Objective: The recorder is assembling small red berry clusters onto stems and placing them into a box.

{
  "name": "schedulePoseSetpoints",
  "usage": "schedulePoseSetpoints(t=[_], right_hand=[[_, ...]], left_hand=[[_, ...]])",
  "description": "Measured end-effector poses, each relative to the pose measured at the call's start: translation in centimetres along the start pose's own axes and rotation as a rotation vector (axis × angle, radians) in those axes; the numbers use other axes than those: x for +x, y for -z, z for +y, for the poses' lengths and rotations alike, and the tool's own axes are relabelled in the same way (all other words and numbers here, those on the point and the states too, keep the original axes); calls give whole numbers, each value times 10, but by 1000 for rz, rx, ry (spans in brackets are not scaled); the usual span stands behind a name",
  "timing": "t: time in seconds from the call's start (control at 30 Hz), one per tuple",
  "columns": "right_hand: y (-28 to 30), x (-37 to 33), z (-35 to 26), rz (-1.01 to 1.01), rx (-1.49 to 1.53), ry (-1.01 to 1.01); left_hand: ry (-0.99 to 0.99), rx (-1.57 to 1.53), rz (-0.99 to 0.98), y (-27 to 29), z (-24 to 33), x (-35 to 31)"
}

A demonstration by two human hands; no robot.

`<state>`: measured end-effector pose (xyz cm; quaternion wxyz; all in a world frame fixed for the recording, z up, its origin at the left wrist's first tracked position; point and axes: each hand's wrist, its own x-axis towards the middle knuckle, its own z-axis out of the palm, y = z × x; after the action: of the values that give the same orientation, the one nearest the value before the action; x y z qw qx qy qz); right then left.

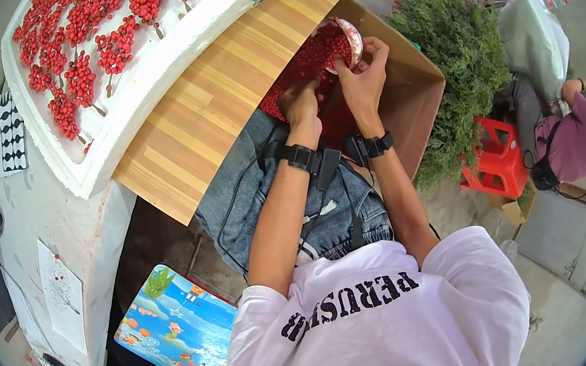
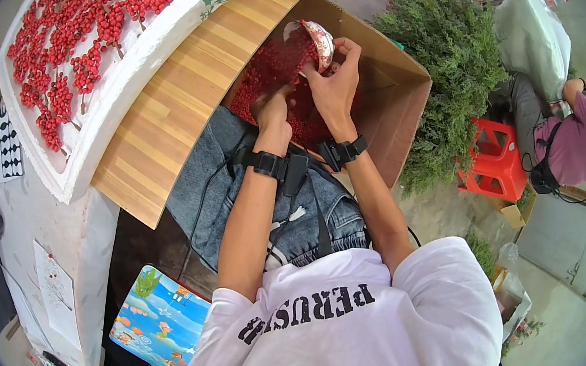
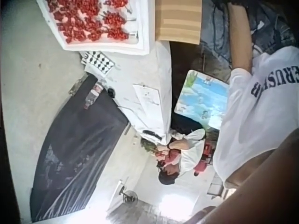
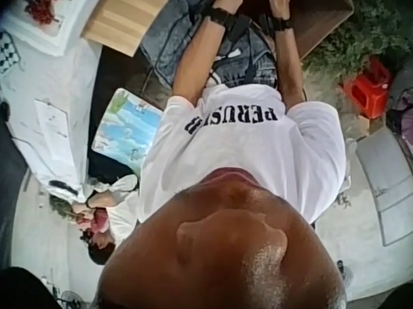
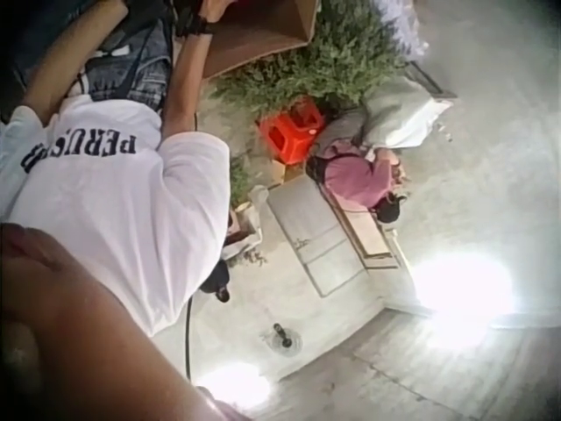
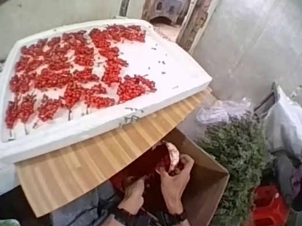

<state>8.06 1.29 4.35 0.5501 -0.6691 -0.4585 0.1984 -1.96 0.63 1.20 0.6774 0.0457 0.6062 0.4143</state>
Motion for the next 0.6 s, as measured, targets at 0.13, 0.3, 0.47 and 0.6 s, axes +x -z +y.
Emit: schedulePoseSetpoints(t=[0.13,0.3,0.47,0.6], right_hand=[[0,-2,-13,-7,-75,51],[1,-2,-20,-39,-32,38],[-1,3,-14,-23,81,9],[-5,16,23,11,174,22]], left_hand=[[-39,-90,-21,-1,-1,1],[-82,-118,-10,-4,-4,-2],[-46,-116,-35,-6,-6,1],[-25,-72,-28,-4,0,2]])
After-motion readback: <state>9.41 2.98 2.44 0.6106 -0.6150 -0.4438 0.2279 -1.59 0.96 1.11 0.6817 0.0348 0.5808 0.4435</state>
